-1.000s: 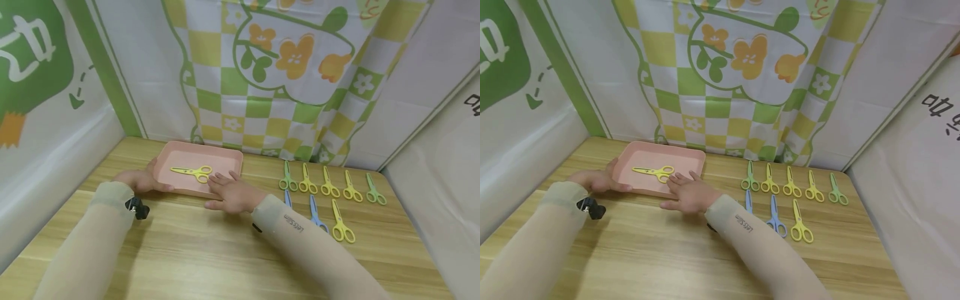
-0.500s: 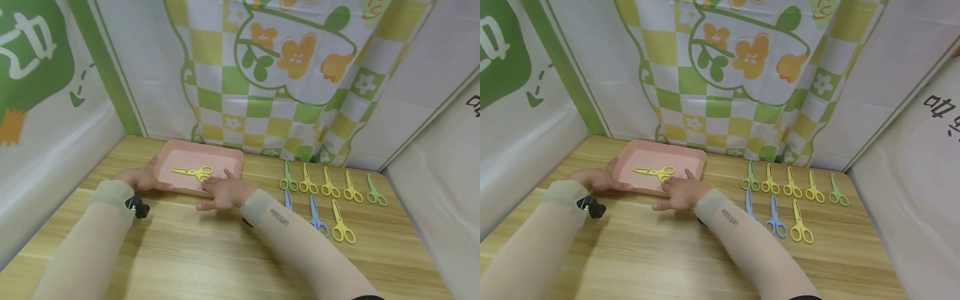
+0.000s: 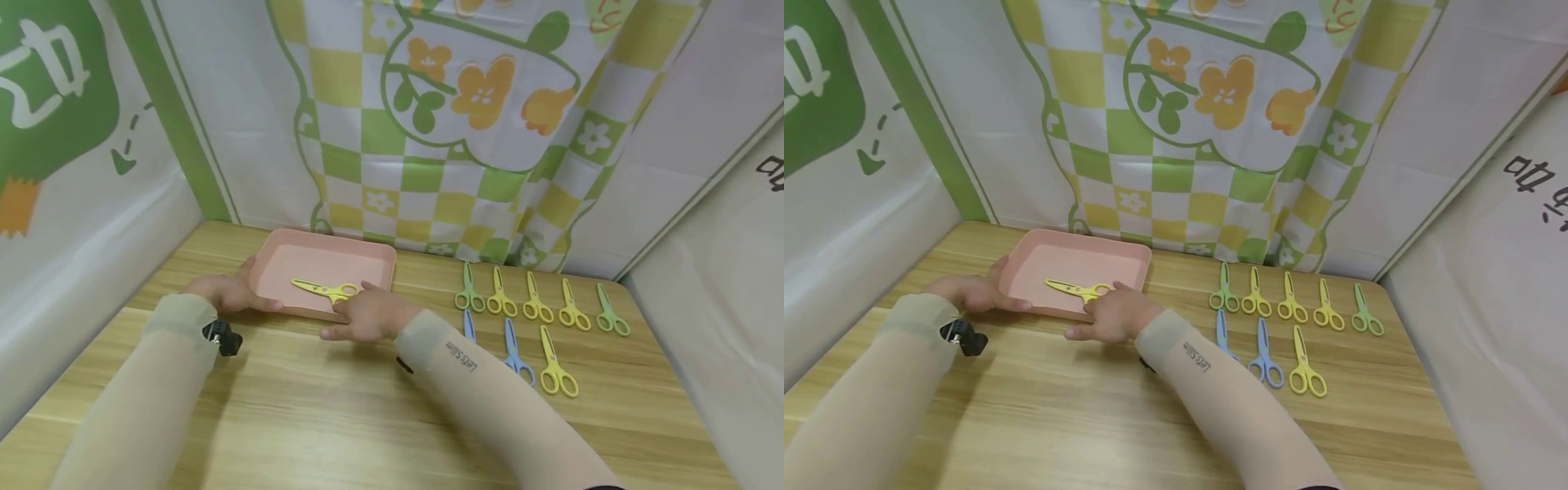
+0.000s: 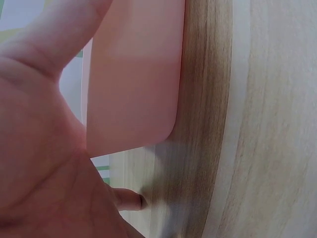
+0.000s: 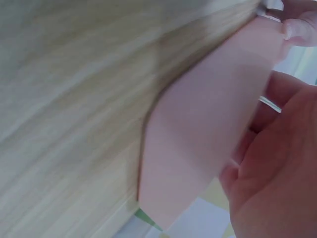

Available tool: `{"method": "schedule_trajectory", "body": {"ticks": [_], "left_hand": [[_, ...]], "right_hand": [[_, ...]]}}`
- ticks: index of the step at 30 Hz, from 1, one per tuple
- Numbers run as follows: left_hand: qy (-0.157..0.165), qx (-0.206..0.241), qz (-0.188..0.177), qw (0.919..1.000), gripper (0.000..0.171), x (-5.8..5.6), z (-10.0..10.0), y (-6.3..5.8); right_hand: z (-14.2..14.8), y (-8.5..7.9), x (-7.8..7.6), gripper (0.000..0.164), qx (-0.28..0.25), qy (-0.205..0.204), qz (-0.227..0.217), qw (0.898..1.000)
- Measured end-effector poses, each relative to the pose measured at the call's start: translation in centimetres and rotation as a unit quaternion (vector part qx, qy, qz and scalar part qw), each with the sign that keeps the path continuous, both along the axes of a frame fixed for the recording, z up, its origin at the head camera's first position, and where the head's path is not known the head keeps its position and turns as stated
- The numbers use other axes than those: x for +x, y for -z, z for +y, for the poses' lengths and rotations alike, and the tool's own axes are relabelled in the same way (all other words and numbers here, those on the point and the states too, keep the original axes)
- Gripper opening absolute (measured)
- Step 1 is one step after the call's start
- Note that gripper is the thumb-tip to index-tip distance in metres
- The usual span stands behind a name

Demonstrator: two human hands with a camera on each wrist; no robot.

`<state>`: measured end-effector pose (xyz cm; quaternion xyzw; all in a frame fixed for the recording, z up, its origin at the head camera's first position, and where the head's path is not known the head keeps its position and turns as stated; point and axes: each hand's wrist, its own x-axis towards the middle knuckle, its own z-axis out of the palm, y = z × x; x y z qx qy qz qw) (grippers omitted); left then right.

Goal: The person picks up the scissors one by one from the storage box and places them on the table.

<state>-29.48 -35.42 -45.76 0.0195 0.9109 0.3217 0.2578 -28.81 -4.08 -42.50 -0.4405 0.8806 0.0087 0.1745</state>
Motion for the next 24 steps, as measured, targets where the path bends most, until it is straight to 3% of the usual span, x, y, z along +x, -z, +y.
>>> {"method": "schedule_trajectory", "body": {"ticks": [6,12,17,20,24], "left_hand": [[-0.002,0.005,0.006,1.0,0.148,-0.2,-0.1,0.0],[-0.003,0.005,0.004,1.0,0.149,-0.1,-0.3,0.1],[0.001,0.009,0.005,0.9999,0.152,0.0,-0.3,0.2],[0.002,0.007,0.004,1.0,0.153,0.1,-0.2,0.1],[0.001,0.004,0.003,1.0,0.153,0.0,-0.2,0.1]], "right_hand": [[0.3,-0.1,-0.4,0.064,-0.049,-0.007,0.033,0.998],[0.7,0.0,-0.7,0.059,-0.043,0.019,0.014,0.999],[0.8,-0.2,-1.6,0.046,-0.066,0.098,0.039,0.992],[0.8,0.0,-2.7,0.032,-0.066,0.166,0.071,0.981],[0.7,0.4,-4.1,0.028,-0.065,0.224,0.088,0.969]]}}
